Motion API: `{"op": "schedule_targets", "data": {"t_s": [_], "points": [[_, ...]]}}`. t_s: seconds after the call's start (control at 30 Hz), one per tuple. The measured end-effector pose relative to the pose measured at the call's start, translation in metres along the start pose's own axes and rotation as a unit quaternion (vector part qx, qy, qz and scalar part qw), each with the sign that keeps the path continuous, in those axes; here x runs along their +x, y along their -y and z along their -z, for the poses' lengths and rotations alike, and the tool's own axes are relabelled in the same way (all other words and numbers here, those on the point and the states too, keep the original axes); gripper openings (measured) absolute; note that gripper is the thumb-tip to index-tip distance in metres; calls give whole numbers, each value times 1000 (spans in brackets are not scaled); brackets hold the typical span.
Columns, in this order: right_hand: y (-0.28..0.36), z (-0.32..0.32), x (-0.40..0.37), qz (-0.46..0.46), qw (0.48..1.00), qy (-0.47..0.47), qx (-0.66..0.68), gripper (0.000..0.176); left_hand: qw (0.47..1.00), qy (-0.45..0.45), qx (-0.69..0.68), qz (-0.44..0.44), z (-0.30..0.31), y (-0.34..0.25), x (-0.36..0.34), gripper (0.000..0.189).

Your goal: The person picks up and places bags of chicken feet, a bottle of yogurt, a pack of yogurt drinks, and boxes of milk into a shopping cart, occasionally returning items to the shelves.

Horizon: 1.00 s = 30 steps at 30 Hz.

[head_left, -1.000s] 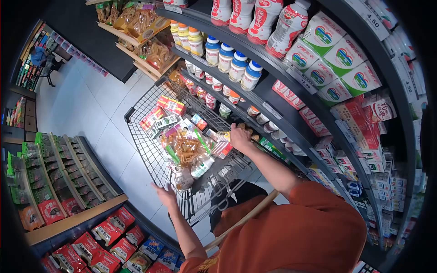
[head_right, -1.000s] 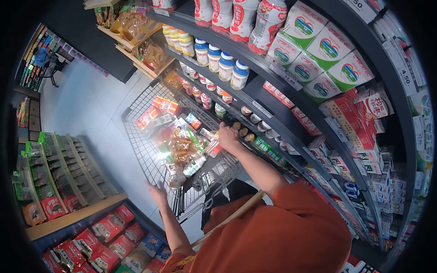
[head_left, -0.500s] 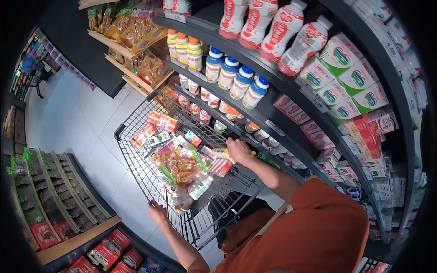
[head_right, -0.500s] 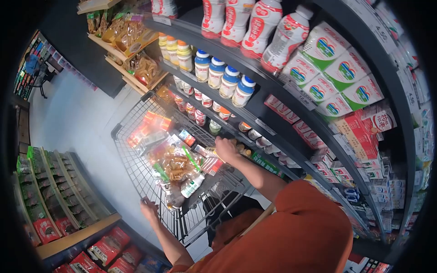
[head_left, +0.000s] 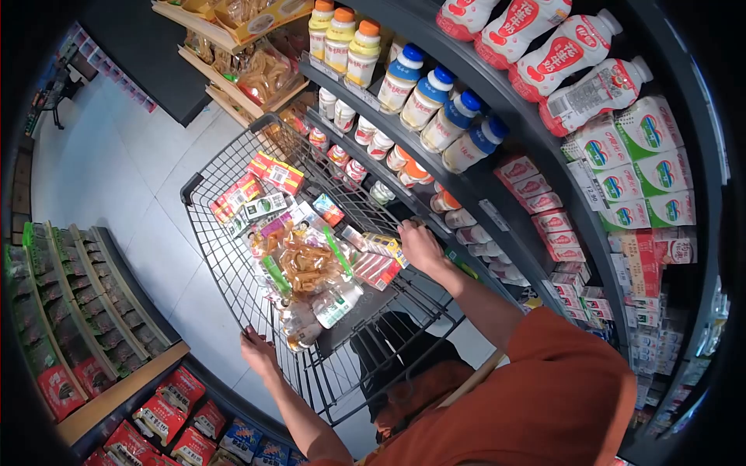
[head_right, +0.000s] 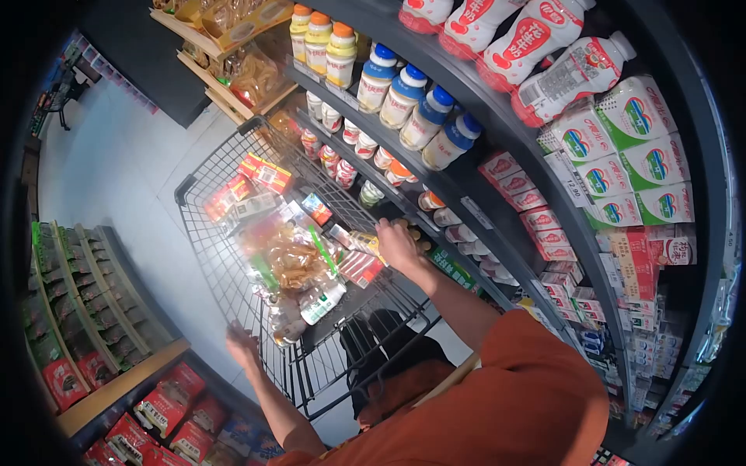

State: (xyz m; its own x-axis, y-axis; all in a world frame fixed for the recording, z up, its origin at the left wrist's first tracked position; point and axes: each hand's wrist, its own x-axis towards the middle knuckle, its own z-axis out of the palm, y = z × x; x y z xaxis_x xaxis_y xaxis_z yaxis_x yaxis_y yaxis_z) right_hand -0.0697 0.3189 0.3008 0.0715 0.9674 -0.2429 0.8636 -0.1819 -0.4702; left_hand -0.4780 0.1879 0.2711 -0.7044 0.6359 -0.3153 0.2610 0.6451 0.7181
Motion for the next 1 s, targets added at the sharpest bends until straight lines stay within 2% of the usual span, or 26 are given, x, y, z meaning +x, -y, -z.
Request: {"op": "schedule_targets", "data": {"t_s": [0.2,0.33,0.43,0.47,0.5,0.57,0.67,1.0], "points": [[3,0,-2,-9,1000,6,-5,26,1000,1,16,6,4,-2,-7,36],[4,3,1,28,1000,-8,2,29,999,-13,36,-3,2,-7,-10,36],[-1,-2,6,18,1000,-1,-15,29,996,-8,-75,39,0,17,1,37],[7,3,4,22,999,-18,-34,25,1000,-13,6,7,0,5,-5,36],[2,-2,7,17,1000,-8,-25,25,1000,-9,18,22,0,-10,-10,36],[7,1,10,-21,1000,13,-11,28,1000,-8,26,7,1,-15,-9,36],[6,0,14,25,999,-3,-24,26,1000,-11,27,10,1,-17,-9,36],[14,1,31,16,999,29,-39,27,999,-17,25,21,-1,-20,0,36]]}}
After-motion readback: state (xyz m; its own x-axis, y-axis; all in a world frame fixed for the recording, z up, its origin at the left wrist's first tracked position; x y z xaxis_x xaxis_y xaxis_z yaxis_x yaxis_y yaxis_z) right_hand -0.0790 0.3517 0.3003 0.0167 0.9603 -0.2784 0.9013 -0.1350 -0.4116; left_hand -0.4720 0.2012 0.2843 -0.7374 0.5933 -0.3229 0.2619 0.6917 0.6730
